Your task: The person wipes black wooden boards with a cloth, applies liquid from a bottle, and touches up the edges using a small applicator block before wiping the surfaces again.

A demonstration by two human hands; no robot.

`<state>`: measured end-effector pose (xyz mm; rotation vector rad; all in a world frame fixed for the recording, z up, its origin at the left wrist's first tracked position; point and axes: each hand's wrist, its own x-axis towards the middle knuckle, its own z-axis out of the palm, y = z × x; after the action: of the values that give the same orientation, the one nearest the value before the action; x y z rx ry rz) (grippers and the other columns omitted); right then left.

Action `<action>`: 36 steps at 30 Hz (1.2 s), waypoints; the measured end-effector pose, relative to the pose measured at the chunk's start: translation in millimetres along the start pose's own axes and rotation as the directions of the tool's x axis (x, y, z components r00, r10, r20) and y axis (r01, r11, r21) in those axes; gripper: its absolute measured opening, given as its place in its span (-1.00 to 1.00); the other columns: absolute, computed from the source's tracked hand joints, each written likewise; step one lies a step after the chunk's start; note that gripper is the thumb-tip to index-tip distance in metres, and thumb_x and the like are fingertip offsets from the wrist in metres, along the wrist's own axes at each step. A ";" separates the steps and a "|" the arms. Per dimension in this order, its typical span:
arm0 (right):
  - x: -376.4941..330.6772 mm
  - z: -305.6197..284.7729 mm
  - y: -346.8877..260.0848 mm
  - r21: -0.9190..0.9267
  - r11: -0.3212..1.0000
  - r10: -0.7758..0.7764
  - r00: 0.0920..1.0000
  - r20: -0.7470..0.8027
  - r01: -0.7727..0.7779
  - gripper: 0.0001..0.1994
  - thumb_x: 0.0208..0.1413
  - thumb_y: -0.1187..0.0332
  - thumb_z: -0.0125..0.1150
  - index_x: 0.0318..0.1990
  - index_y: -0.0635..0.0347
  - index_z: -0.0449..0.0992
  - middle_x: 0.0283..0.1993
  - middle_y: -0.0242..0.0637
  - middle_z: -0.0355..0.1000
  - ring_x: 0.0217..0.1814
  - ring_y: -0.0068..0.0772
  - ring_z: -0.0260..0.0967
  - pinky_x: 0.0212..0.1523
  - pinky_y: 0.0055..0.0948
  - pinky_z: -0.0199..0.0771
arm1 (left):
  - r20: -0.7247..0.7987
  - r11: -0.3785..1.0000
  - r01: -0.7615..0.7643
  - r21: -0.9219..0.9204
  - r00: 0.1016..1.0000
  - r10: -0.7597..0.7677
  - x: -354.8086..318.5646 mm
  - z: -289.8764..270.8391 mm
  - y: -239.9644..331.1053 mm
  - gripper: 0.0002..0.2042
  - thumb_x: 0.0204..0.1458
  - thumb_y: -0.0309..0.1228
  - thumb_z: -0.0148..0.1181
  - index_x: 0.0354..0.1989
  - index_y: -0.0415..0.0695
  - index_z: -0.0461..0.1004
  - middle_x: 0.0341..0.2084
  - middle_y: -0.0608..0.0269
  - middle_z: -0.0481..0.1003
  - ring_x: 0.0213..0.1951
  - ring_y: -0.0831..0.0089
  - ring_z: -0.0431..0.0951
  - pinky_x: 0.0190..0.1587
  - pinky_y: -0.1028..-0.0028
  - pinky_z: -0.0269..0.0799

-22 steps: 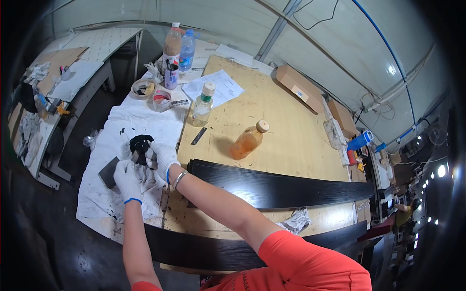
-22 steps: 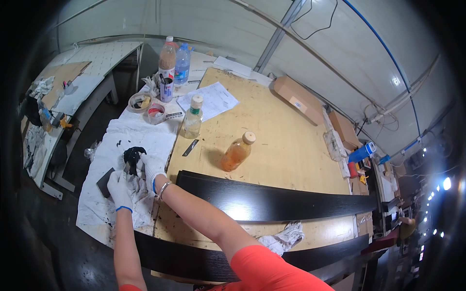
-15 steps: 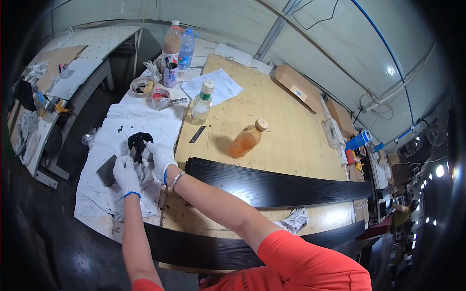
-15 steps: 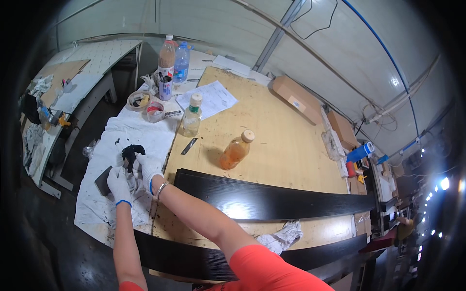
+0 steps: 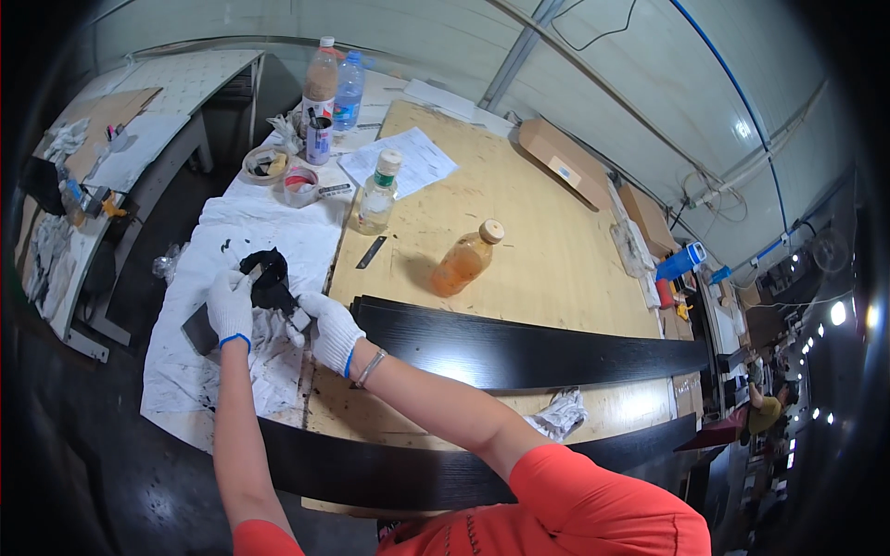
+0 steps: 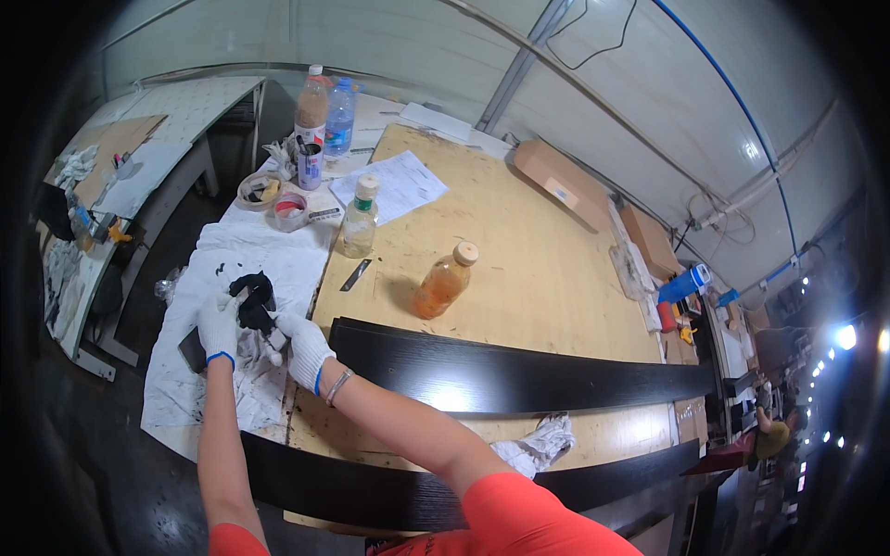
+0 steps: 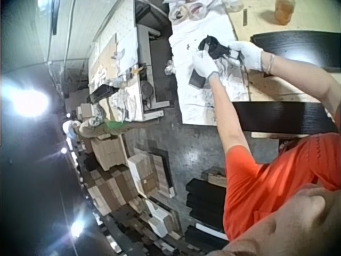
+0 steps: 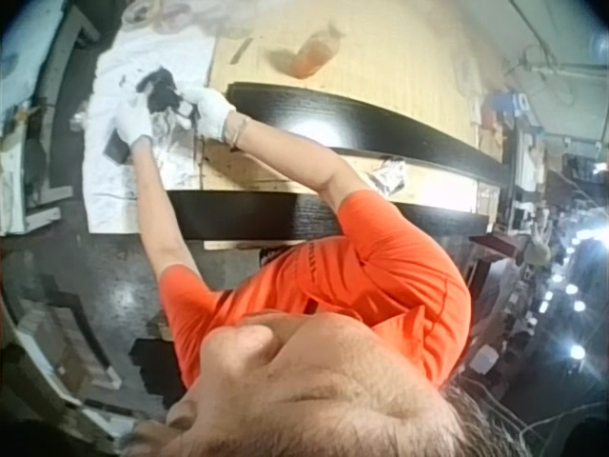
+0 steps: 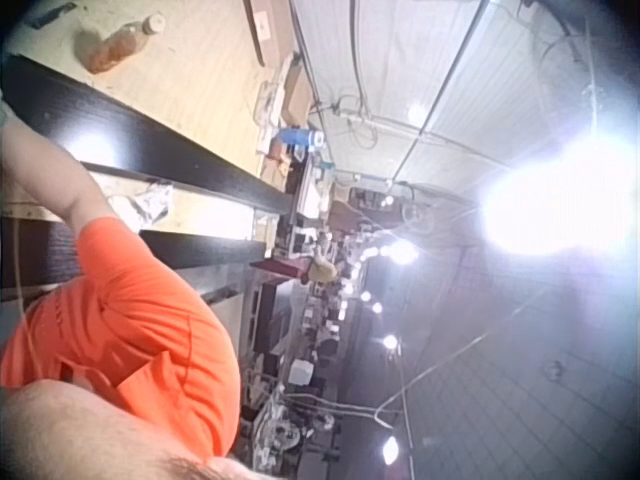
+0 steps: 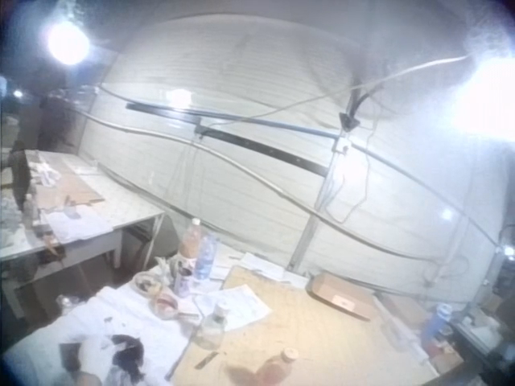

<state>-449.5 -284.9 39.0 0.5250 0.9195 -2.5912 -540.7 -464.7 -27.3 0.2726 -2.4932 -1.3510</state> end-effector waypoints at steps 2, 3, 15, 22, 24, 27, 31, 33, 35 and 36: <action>-7.9 -2.9 -4.3 0.033 0.999 0.037 0.999 0.010 -0.038 -0.73 0.40 0.36 -0.10 0.00 0.30 0.52 -0.32 -0.21 0.48 -0.49 -0.36 0.36 -0.57 -0.42 0.38 | 0.028 0.995 0.080 0.066 0.996 -0.083 0.6 -2.3 -1.1 -0.86 0.11 -0.33 0.33 -0.30 -0.14 0.57 -0.49 0.16 0.59 -0.40 0.31 0.61 -0.33 0.27 0.47; -10.2 -6.3 -7.3 0.057 0.997 0.044 0.994 0.103 -0.050 -0.73 0.40 0.36 -0.11 0.03 0.30 0.49 -0.29 -0.17 0.50 -0.47 -0.35 0.39 -0.56 -0.41 0.42 | 0.049 0.979 0.157 0.131 0.985 -0.164 -0.6 -3.7 6.0 -0.80 0.10 -0.19 0.35 -0.31 -0.03 0.57 -0.41 0.14 0.64 -0.33 0.15 0.65 -0.26 0.17 0.48; -38.4 -26.2 -14.9 0.179 0.972 0.091 0.947 0.309 -0.152 -0.71 0.40 0.29 -0.09 0.10 0.27 0.42 -0.21 -0.05 0.55 -0.45 -0.30 0.51 -0.49 -0.41 0.58 | -0.090 0.947 0.089 0.308 0.994 -0.064 -25.0 -45.6 33.3 -0.61 0.14 -0.04 0.28 -0.15 -0.17 0.61 -0.27 0.03 0.67 -0.19 0.09 0.67 -0.14 0.17 0.51; -45.7 -27.6 -11.9 0.009 1.000 -0.029 0.974 0.225 0.027 -0.78 0.38 0.25 0.01 -0.15 0.22 0.48 -0.43 -0.23 0.46 -0.55 -0.37 0.37 -0.53 -0.44 0.41 | -0.025 0.952 -0.085 0.294 0.995 0.097 -22.3 -49.6 15.0 -0.62 0.22 -0.15 0.20 -0.03 -0.24 0.60 -0.17 -0.02 0.66 -0.12 0.03 0.66 -0.05 0.19 0.51; -38.0 -20.9 -13.5 0.031 0.999 -0.032 0.980 0.195 0.026 -0.79 0.37 0.26 0.04 -0.28 0.17 0.45 -0.48 -0.27 0.41 -0.56 -0.36 0.33 -0.53 -0.39 0.39 | 0.015 0.900 -0.107 0.422 0.994 0.112 -14.8 -40.9 19.3 -0.63 0.21 -0.19 0.21 0.00 -0.24 0.60 -0.15 -0.02 0.66 -0.09 0.07 0.66 -0.02 0.24 0.51; -24.1 -4.1 -15.4 -0.041 0.996 -0.076 0.995 0.067 0.079 -0.79 0.32 0.28 0.12 -0.36 0.16 0.45 -0.54 -0.28 0.38 -0.60 -0.35 0.30 -0.58 -0.38 0.33 | 0.066 0.954 -0.071 0.291 0.996 0.055 -10.8 -30.4 24.5 -0.67 0.15 -0.21 0.27 -0.05 -0.20 0.62 -0.18 0.00 0.67 -0.11 0.07 0.66 -0.04 0.23 0.52; -13.9 18.0 -27.8 -0.223 0.975 -0.029 0.997 -0.067 0.014 -0.76 0.32 0.20 0.15 -0.36 0.09 0.47 -0.51 -0.33 0.40 -0.60 -0.36 0.34 -0.57 -0.43 0.31 | 0.137 0.936 -0.108 0.336 0.988 0.065 -12.4 -32.6 38.8 -0.75 0.09 -0.27 0.30 -0.15 -0.16 0.65 -0.22 0.02 0.67 -0.13 0.08 0.66 -0.05 0.21 0.52; 3.9 22.2 -23.3 -0.257 0.966 -0.013 0.995 -0.102 -0.014 -0.77 0.31 0.19 0.16 -0.37 0.08 0.47 -0.52 -0.34 0.40 -0.60 -0.37 0.34 -0.58 -0.42 0.32 | 0.118 0.935 -0.168 0.312 0.983 0.138 -6.8 -33.2 21.0 -0.76 0.09 -0.30 0.30 -0.17 -0.18 0.65 -0.23 0.01 0.66 -0.14 0.08 0.66 -0.07 0.21 0.51; 23.3 17.2 -20.0 -0.290 0.957 -0.009 0.993 -0.119 -0.026 -0.78 0.30 0.20 0.16 -0.37 0.07 0.48 -0.52 -0.35 0.41 -0.60 -0.41 0.33 -0.59 -0.40 0.35 | 0.105 0.931 -0.236 0.280 0.971 0.214 -6.5 -30.9 13.5 -0.78 0.08 -0.32 0.30 -0.19 -0.19 0.65 -0.25 0.00 0.66 -0.16 0.07 0.66 -0.08 0.20 0.51; 28.9 18.2 -18.1 -0.293 0.956 -0.006 0.993 -0.119 -0.029 -0.78 0.30 0.20 0.16 -0.37 0.07 0.48 -0.52 -0.35 0.41 -0.60 -0.41 0.33 -0.59 -0.40 0.35 | 0.102 0.958 -0.191 0.215 0.980 0.172 -10.0 -30.8 13.3 -0.81 0.09 -0.35 0.30 -0.21 -0.21 0.64 -0.29 -0.01 0.65 -0.22 0.12 0.65 -0.12 0.22 0.50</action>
<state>-486.6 -289.1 48.8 0.6017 1.3110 -2.3716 -521.1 -478.6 -1.8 0.0325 -2.6661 -1.0306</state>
